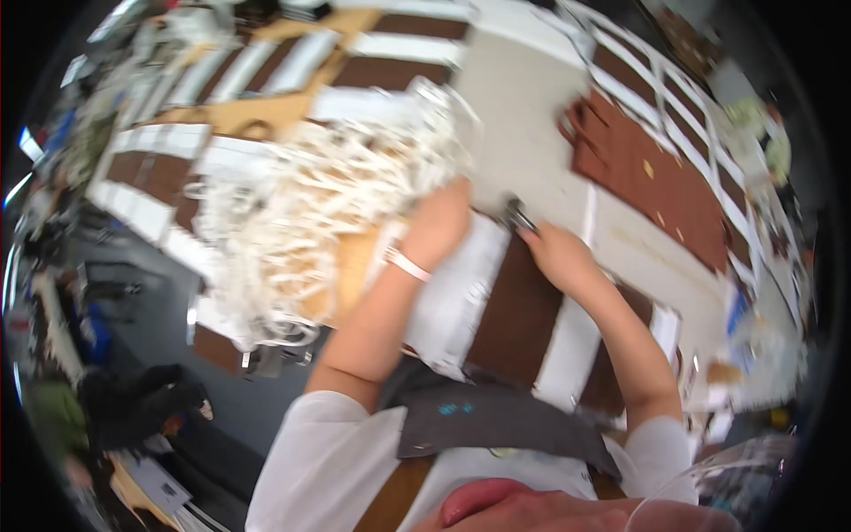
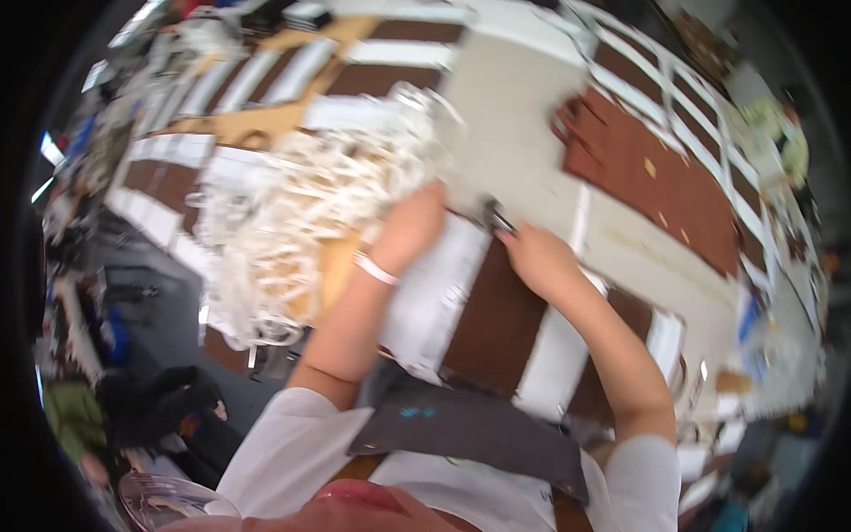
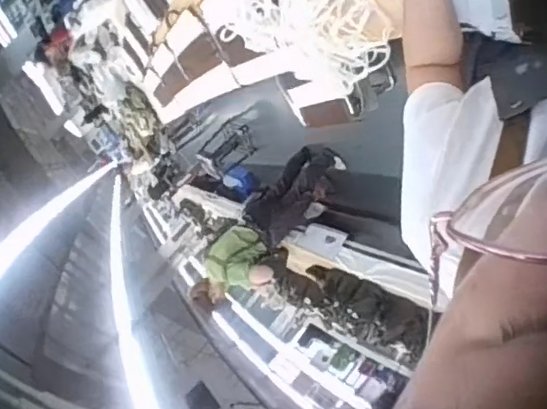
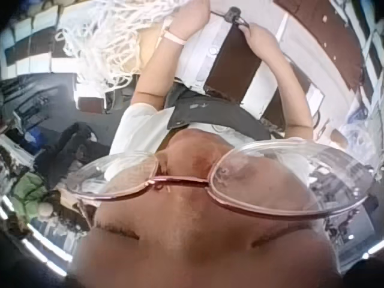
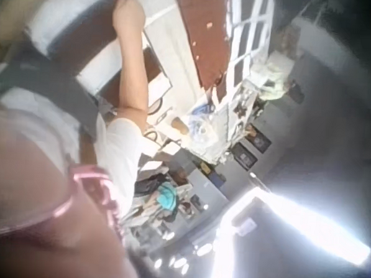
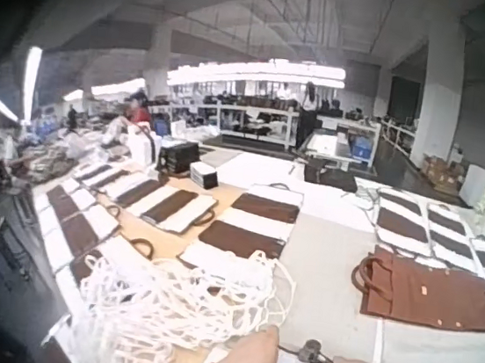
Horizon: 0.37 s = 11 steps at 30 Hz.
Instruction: The person assembles a brown leather handbag by attaching white straps to the edges. They measure and cut the straps, apply glue to the bag's edge, and press the straps into place. The person works on a single bag throughout the clip, using a utility knife and a glue bottle.
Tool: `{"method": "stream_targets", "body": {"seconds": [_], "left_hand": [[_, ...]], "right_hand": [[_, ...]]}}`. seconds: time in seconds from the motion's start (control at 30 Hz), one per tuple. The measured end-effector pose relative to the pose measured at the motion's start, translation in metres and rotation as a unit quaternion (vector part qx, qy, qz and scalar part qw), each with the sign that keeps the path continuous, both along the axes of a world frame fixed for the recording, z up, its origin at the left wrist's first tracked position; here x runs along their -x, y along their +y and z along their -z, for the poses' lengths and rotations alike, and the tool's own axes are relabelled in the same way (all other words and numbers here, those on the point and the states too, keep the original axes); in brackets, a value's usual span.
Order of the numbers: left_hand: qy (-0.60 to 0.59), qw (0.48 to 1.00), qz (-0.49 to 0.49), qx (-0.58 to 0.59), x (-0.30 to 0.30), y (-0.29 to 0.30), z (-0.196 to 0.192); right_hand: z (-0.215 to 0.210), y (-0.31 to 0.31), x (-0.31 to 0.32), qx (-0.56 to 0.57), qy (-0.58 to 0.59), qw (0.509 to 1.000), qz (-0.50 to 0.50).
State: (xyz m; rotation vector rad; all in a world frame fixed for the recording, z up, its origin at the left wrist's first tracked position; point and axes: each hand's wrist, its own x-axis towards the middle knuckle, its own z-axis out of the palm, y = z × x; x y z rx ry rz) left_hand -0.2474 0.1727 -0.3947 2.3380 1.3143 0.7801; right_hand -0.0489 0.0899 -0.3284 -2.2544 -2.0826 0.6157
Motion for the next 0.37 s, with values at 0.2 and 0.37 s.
{"method": "stream_targets", "body": {"seconds": [0.2,0.37], "left_hand": [[-0.045,0.996,0.066,0.045,-0.009,0.01,-0.022],[-0.169,0.981,0.087,0.04,0.013,-0.03,-0.062]], "right_hand": [[0.009,-0.099,-0.125,-0.205,0.016,0.968,0.143],[0.05,-0.215,-0.267,-0.185,-0.124,0.927,0.303]]}}
